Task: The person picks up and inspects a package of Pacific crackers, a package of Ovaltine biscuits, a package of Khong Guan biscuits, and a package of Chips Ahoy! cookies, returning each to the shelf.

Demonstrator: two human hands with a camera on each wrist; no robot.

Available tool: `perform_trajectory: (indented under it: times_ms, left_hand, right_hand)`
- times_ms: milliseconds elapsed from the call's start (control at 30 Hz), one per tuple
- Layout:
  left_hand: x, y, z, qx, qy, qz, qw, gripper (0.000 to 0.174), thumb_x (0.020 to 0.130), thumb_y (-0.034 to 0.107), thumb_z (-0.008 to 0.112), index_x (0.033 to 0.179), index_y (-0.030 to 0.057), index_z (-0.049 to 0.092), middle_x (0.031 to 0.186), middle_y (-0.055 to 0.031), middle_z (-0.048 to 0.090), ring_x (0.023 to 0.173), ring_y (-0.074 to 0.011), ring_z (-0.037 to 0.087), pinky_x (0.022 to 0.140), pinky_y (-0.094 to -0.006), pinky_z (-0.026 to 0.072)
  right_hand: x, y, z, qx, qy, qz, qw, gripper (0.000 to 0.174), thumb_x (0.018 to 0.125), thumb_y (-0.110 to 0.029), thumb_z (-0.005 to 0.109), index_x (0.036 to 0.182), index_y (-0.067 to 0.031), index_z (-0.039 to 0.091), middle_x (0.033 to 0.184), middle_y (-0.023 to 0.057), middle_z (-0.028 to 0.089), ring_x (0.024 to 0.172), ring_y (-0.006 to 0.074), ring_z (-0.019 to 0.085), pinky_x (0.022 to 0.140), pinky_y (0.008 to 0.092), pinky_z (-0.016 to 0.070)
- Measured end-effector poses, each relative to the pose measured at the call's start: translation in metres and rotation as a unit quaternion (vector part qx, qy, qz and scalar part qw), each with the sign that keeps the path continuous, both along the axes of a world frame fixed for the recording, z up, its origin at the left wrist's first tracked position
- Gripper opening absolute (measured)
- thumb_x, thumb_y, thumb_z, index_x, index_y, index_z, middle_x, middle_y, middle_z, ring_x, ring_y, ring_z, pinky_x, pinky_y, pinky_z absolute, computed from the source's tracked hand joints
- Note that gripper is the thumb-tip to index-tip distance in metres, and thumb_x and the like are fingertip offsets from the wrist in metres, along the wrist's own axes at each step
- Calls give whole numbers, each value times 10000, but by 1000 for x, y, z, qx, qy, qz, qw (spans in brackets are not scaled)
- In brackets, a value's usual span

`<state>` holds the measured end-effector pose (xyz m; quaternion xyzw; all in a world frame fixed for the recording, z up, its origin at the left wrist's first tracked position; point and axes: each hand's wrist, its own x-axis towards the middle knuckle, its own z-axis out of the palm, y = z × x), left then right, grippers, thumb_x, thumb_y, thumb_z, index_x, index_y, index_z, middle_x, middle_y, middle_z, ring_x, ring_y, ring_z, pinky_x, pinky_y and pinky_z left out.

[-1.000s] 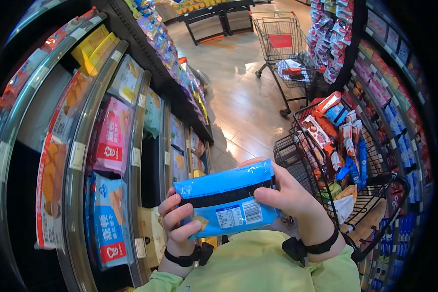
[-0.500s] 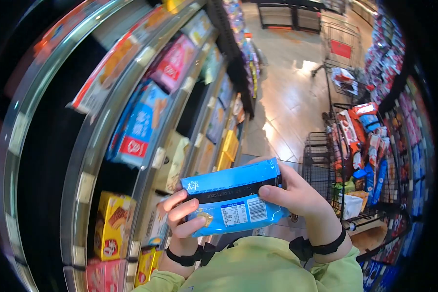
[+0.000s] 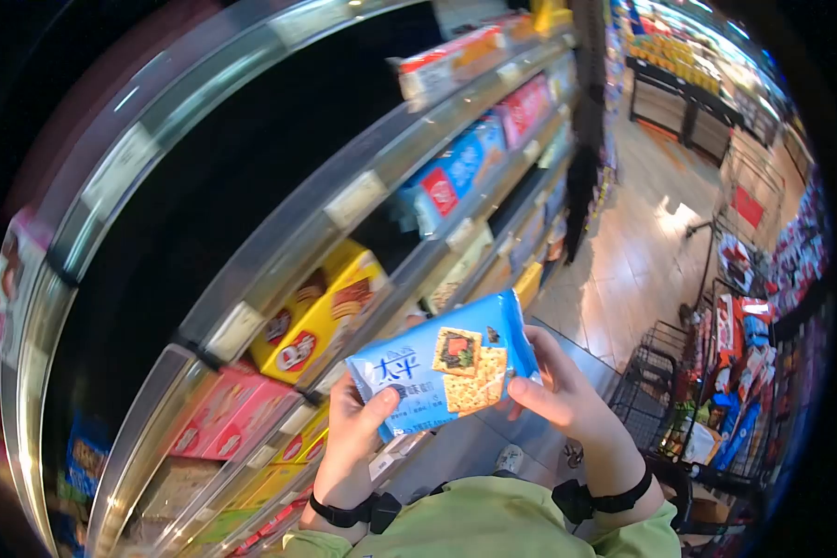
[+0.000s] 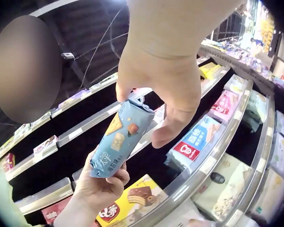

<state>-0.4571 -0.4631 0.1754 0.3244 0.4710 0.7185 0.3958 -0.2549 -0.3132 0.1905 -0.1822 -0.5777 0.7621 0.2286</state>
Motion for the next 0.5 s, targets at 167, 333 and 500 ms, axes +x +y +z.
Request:
perform_trajectory:
  times_ms: [167, 333, 500]
  left_hand:
    - [-52, -100, 27, -16, 61, 53, 997, 425, 871, 177, 716, 1217, 4, 542, 1081, -39, 638, 982, -116, 590, 867, -304, 486]
    - [-73, -215, 41, 21, 143, 127, 981, 456, 874, 200, 709, 1248, 7, 532, 1061, -48, 623, 1000, -107, 571, 876, -305, 479]
    - [-82, -316, 71, 40, 183, 234, 954, 659, 854, 137, 711, 1411, 29, 376, 1162, -110, 582, 1037, -156, 582, 873, -301, 490]
  right_hand:
    - [-82, -64, 9, 6, 41, 52, 998, 719, 830, -242, 703, 1375, 18, 313, 1203, 99, 527, 947, 154, 584, 659, 298, 525]
    - [-135, -153, 19, 60, 147, 78, 984, 622, 822, -213, 724, 1345, -62, 424, 1232, 76, 545, 1127, 214, 535, 876, 392, 502]
    - [-184, -223, 30, 127, 146, 143, 971, 927, 735, -345, 794, 1410, 41, 289, 1301, 118, 486, 1179, 187, 506, 999, 348, 414]
